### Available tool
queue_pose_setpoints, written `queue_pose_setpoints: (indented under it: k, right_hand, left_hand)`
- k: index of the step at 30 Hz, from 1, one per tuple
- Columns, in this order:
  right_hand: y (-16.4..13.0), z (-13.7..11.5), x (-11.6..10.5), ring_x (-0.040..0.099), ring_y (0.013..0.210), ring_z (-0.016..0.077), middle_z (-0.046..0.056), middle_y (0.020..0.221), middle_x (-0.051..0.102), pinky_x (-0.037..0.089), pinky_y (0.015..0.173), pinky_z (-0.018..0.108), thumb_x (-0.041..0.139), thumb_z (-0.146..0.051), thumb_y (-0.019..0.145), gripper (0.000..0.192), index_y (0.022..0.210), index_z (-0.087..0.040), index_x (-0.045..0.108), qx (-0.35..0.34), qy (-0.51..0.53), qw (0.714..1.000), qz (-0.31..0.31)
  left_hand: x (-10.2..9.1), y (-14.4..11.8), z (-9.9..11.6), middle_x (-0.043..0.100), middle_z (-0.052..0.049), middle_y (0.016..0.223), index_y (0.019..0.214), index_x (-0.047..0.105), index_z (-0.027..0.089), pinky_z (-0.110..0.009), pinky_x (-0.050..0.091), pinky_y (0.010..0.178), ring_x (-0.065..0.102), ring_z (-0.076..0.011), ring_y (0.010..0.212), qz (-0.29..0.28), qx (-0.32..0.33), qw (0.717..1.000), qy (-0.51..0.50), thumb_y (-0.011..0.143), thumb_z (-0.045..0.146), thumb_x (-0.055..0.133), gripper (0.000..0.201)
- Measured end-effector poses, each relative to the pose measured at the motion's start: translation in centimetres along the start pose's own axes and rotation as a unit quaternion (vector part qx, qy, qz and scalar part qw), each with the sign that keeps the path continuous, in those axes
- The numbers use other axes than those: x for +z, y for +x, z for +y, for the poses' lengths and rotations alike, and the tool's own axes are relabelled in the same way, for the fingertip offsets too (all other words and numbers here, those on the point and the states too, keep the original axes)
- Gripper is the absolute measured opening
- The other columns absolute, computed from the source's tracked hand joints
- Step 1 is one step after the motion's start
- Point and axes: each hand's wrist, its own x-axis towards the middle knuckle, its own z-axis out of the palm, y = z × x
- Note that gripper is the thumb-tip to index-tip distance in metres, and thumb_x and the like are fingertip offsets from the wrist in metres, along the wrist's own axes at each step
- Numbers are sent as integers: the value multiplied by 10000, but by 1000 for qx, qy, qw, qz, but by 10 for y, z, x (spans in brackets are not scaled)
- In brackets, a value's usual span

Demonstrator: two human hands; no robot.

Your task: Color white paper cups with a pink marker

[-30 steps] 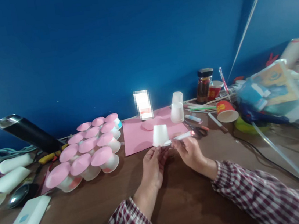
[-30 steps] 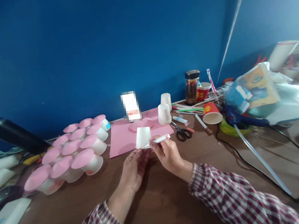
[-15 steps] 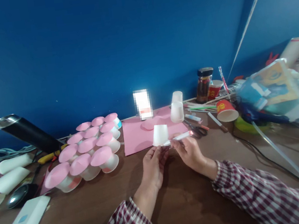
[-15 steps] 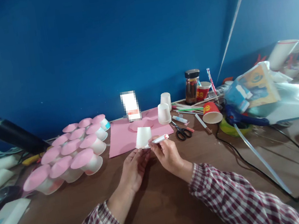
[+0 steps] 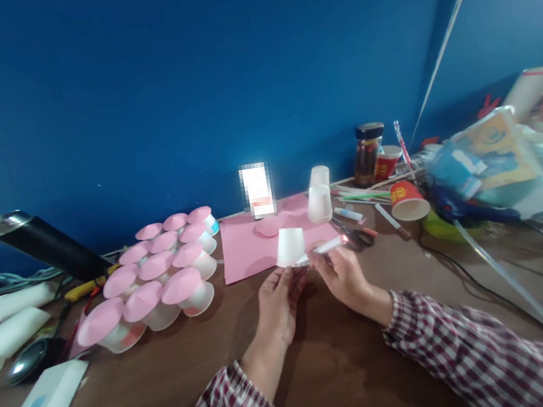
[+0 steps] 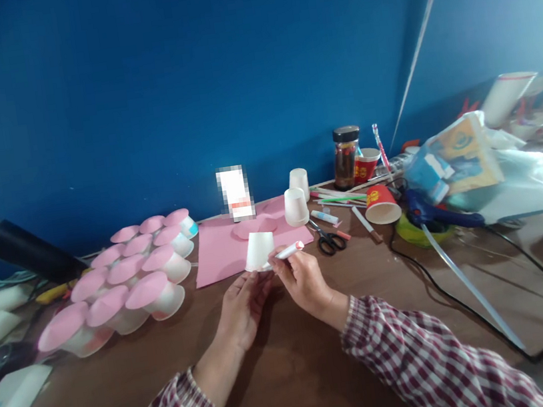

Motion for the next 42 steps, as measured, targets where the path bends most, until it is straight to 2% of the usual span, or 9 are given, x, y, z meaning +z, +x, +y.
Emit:
queue_pose_setpoints:
  k: [27, 42]
  right_hand:
    - [2, 1, -2, 624, 678, 170, 50, 708, 653, 486, 674, 256, 468, -287, 913, 205, 809, -171, 602, 9, -27, 999, 17]
    - [3, -1, -1, 596, 595, 155, 41, 660, 637, 442, 576, 238, 464, -284, 910, 250, 714, -172, 570, 20, -11, 1000, -6]
  left_hand:
    - [0, -1, 0, 711, -83, 872, 820, 663, 117, -253, 492, 792, 653, -149, 840, 7, -2, 1000, 4, 694, 285, 728, 220]
    - [3, -1, 2, 706, -51, 826, 743, 646, 141, -248, 480, 810, 649, -136, 825, 24, -3, 1000, -10, 686, 252, 725, 148]
